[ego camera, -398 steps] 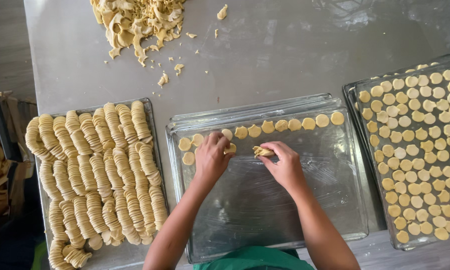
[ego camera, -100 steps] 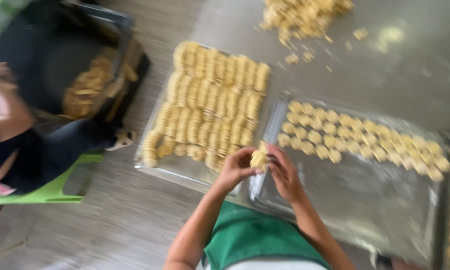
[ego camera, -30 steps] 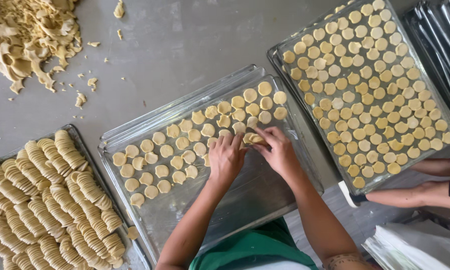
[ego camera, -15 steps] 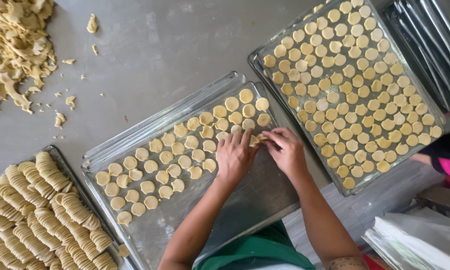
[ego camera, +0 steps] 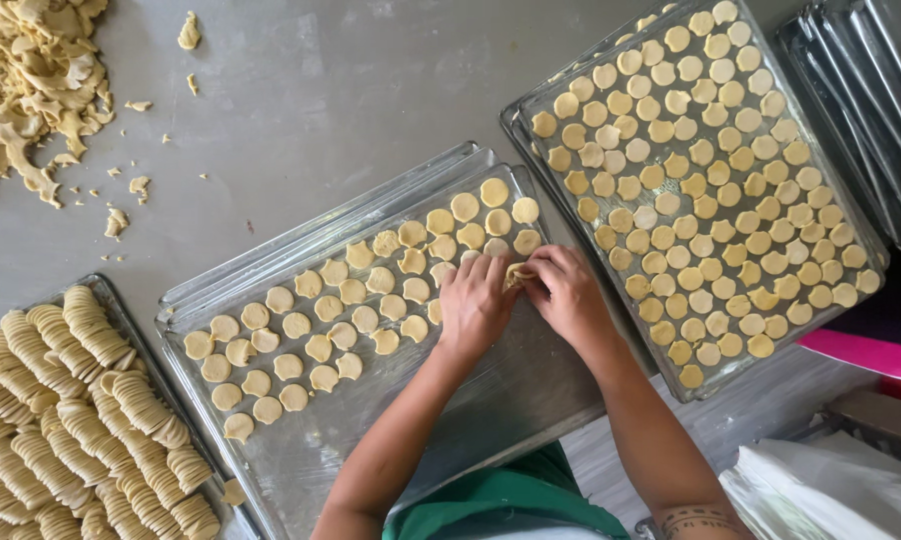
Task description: The person arranges small, round pieces of dough onto metal baking trays in neat rows. They pick up the dough pieces from a stack on a separate tray and place them onto the working tray, filling the available space.
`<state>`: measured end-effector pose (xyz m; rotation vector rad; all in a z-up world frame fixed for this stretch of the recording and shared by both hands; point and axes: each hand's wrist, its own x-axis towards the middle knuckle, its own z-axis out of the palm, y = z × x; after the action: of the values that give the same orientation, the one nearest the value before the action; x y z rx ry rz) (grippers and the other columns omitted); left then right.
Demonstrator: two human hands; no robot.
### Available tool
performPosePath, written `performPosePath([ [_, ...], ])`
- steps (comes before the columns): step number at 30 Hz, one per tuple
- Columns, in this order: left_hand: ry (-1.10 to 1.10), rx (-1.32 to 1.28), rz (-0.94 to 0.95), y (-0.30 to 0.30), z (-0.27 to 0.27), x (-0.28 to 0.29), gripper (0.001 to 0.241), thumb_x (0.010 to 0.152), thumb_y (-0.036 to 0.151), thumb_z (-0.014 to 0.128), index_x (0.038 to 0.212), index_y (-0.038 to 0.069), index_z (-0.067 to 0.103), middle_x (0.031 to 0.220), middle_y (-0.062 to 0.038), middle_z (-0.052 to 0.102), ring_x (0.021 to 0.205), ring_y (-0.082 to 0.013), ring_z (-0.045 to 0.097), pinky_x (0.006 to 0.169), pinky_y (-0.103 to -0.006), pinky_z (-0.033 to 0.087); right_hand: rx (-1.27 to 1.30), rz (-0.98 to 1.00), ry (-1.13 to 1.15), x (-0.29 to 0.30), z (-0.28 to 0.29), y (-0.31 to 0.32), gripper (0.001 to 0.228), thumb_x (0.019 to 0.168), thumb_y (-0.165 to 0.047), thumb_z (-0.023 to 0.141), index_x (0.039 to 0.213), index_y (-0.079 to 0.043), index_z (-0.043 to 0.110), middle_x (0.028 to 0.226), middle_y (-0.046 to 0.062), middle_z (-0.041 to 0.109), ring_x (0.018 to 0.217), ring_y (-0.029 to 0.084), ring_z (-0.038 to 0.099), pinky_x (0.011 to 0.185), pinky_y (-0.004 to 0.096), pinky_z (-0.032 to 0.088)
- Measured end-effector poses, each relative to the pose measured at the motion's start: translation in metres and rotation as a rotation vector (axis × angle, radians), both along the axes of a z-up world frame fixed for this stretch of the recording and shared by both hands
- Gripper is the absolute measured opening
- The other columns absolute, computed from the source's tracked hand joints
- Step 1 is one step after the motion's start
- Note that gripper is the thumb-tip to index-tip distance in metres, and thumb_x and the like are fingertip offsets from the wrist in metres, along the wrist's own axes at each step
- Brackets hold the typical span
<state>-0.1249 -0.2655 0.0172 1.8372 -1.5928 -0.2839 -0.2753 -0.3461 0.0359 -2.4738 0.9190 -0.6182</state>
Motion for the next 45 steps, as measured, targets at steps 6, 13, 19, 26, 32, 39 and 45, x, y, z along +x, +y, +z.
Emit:
performPosePath([
  [6, -0.003, 0.007, -0.003, -0.004, -0.002, 0.0, 0.03, 0.076, 0.026, 0.082, 0.1, 0.014, 0.067, 0.089, -0.003, 0.061, 0.089, -0.0253, 0.062, 0.07, -0.042, 0.043, 0.071, -0.054, -0.054, -0.015, -0.005, 0.001, 0.024, 0.08, 0.001, 0.079, 0.102, -0.005, 0.069, 0.104, 0.008, 0.068, 0.1, 0.03, 0.066, 0.089, 0.04, 0.053],
  [13, -0.05, -0.088, -0.024, 0.002, -0.006, -0.006, 0.023, 0.088, 0.02, 0.077, 0.109, 0.015, 0.072, 0.085, -0.002, 0.058, 0.083, -0.0229, 0.059, 0.07, -0.0404, 0.042, -0.055, -0.016, 0.068, -0.016, -0.007, -0.003, 0.03, 0.08, -0.007, 0.08, 0.109, -0.014, 0.077, 0.098, -0.002, 0.069, 0.095, 0.022, 0.064, 0.084, 0.04, 0.043],
  [19, -0.024, -0.042, -0.005, 0.0, -0.01, -0.006, 0.027, 0.083, 0.02, 0.077, 0.109, 0.015, 0.071, 0.09, 0.0, 0.062, 0.089, -0.0227, 0.061, 0.072, -0.0403, 0.042, -0.062, 0.014, 0.141, -0.016, -0.007, -0.01, 0.03, 0.076, -0.012, 0.083, 0.105, -0.016, 0.077, 0.096, -0.004, 0.068, 0.096, 0.019, 0.063, 0.084, 0.04, 0.04],
  [26, -0.102, 0.093, -0.042, -0.009, -0.006, 0.002, 0.037, 0.076, 0.03, 0.084, 0.108, 0.016, 0.073, 0.089, -0.002, 0.064, 0.089, -0.0236, 0.062, 0.072, -0.042, 0.043, 0.076, 0.014, 0.051, -0.034, 0.004, -0.002, 0.023, 0.078, -0.009, 0.083, 0.097, -0.008, 0.071, 0.102, 0.002, 0.07, 0.1, 0.022, 0.065, 0.092, 0.042, 0.047],
  [32, 0.046, 0.02, -0.009, 0.004, 0.004, 0.003, 0.038, 0.078, 0.027, 0.082, 0.111, 0.012, 0.071, 0.092, -0.005, 0.064, 0.089, -0.0264, 0.064, 0.071, -0.0437, 0.044, 0.384, -0.196, -0.101, -0.048, 0.009, -0.007, 0.018, 0.087, -0.005, 0.075, 0.105, -0.005, 0.069, 0.098, 0.004, 0.072, 0.088, 0.022, 0.074, 0.073, 0.034, 0.058],
  [39, 1.083, 0.132, 0.238, 0.1, 0.002, 0.049, 0.023, 0.106, 0.017, 0.057, 0.121, 0.002, 0.067, 0.087, -0.01, 0.067, 0.075, -0.0188, 0.061, 0.068, -0.0343, 0.053, 0.111, -0.22, -0.097, -0.018, -0.012, -0.004, 0.017, 0.087, -0.001, 0.081, 0.102, 0.0, 0.074, 0.095, 0.01, 0.071, 0.079, 0.02, 0.07, 0.069, 0.032, 0.056],
  [45, 1.587, -0.247, 0.805, 0.263, -0.013, 0.115, 0.029, 0.108, 0.028, 0.045, 0.116, 0.005, 0.06, 0.089, -0.021, 0.069, 0.082, -0.0246, 0.075, 0.069, -0.0342, 0.057, 0.228, -0.217, -0.271, -0.009, -0.006, 0.027, 0.016, 0.091, -0.003, 0.081, 0.105, 0.0, 0.073, 0.103, 0.01, 0.069, 0.086, 0.018, 0.069, 0.075, 0.029, 0.056],
])
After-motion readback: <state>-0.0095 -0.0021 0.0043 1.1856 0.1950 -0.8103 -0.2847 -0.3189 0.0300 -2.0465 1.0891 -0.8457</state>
